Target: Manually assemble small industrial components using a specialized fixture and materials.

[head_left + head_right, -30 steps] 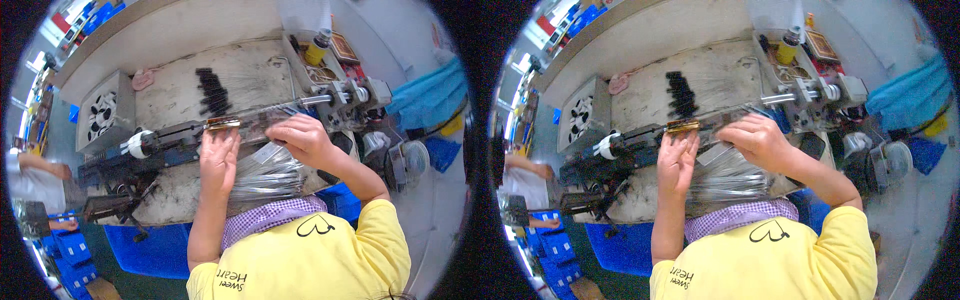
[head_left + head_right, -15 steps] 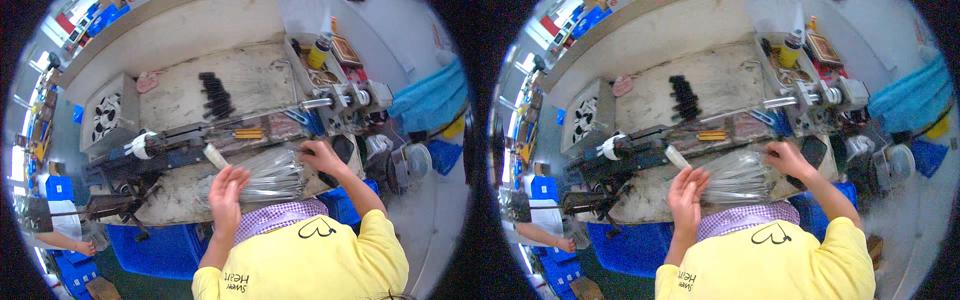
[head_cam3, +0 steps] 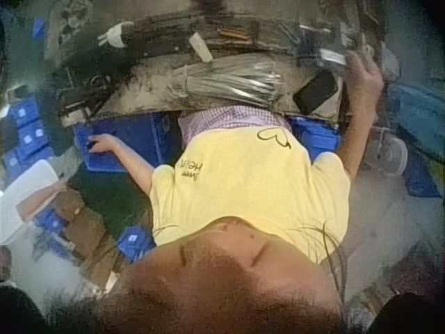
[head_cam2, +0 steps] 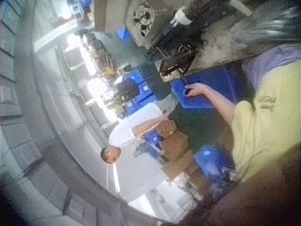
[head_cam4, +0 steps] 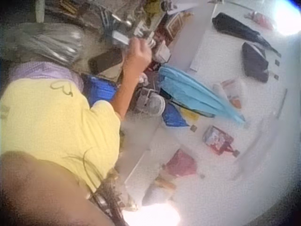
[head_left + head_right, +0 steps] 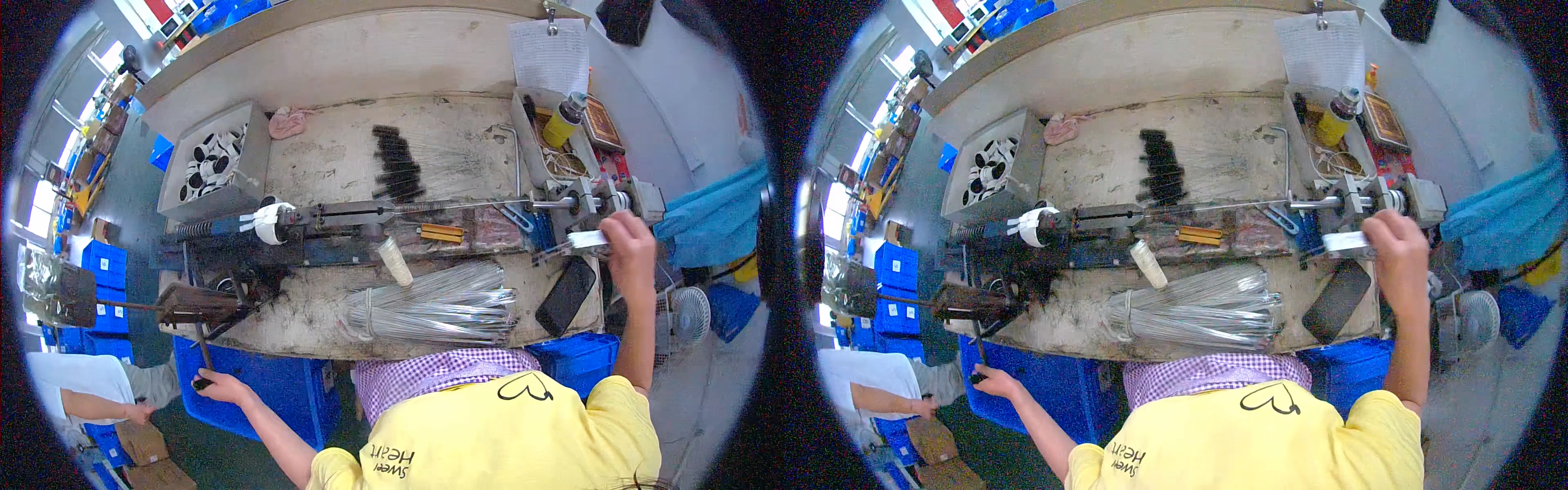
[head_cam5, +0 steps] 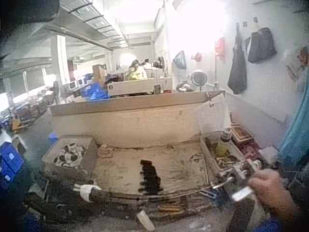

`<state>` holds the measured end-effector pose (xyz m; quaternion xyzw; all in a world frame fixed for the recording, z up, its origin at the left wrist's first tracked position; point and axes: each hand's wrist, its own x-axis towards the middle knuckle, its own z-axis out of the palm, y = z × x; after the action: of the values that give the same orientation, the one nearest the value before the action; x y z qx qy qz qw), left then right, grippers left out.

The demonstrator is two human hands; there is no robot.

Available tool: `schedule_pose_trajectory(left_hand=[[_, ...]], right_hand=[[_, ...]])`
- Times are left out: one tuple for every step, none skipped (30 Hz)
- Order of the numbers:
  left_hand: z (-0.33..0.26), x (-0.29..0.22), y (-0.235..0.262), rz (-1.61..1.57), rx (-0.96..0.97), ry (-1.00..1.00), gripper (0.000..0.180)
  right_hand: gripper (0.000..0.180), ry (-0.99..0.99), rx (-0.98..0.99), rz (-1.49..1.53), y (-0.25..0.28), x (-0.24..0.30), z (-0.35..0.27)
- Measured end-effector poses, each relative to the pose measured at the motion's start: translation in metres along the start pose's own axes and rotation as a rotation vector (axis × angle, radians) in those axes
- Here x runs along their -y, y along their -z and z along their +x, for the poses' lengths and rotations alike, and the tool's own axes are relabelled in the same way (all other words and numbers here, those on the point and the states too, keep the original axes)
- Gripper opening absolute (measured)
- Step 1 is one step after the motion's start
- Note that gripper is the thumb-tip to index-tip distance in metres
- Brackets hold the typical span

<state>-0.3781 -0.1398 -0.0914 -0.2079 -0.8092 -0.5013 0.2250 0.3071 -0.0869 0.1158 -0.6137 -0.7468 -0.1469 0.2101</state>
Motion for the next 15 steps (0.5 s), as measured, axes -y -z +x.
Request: schedule_pose_trajectory(left_hand=[[0.005, -0.002, -0.006, -0.006, 0.034, 0.135, 0.052], [0.007, -0.003, -0.009, -0.012, 0.066, 0.269, 0.042], [0.002, -0.003, -0.008, -0.011, 0.06, 0.271, 0.042], [-0.016, -0.021, -0.004, -0.079, 0.119, 0.229, 0.039], [-0.035, -0.039, 0.0, -0.149, 0.175, 0.185, 0.037], [-0.053, -0.05, 0.005, -0.155, 0.217, 0.083, 0.041], [-0.074, -0.063, 0.01, -0.162, 0.264, -0.017, 0.046], [-0.097, -0.078, 0.015, -0.032, 0.151, -0.174, 0.053], [-0.12, -0.096, 0.017, 0.1, 0.034, -0.33, 0.061], [-0.137, -0.129, 0.027, 0.1, 0.149, -0.434, 0.067], [-0.152, -0.164, 0.036, 0.098, 0.268, -0.535, 0.074], [-0.168, -0.186, 0.034, -0.25, 0.59, -0.441, 0.075], [-0.185, -0.208, 0.027, -0.608, 0.904, -0.326, 0.076], [-0.201, -0.233, 0.021, -0.86, 1.221, -0.082, 0.074], [-0.212, -0.257, 0.012, -0.866, 1.427, 0.062, 0.062]], right_hand=[[0.02, -0.05, -0.04, 0.04, 0.004, -0.004, 0.002], [0.02, -0.046, -0.04, 0.042, 0.003, -0.003, 0.004], [0.021, -0.098, -0.06, 0.101, 0.002, 0.0, 0.006], [0.022, -0.154, -0.077, 0.157, -0.001, 0.003, 0.007], [0.022, -0.152, -0.079, 0.16, -0.009, 0.007, 0.011], [0.019, -0.142, -0.101, 0.235, -0.023, 0.014, 0.015], [0.017, -0.134, -0.121, 0.306, -0.034, 0.023, 0.02], [0.015, -0.097, -0.138, 0.342, -0.044, 0.033, 0.028], [0.013, -0.058, -0.155, 0.379, -0.056, 0.043, 0.039], [0.013, -0.052, -0.161, 0.404, -0.07, 0.052, 0.049], [0.012, -0.045, -0.167, 0.425, -0.083, 0.058, 0.057], [0.012, -0.043, -0.167, 0.426, -0.093, 0.062, 0.066], [0.012, -0.037, -0.124, 0.477, -0.104, 0.063, 0.074], [0.012, -0.03, -0.08, 0.536, -0.113, 0.064, 0.079], [0.012, -0.028, -0.083, 0.532, -0.122, 0.063, 0.08]])
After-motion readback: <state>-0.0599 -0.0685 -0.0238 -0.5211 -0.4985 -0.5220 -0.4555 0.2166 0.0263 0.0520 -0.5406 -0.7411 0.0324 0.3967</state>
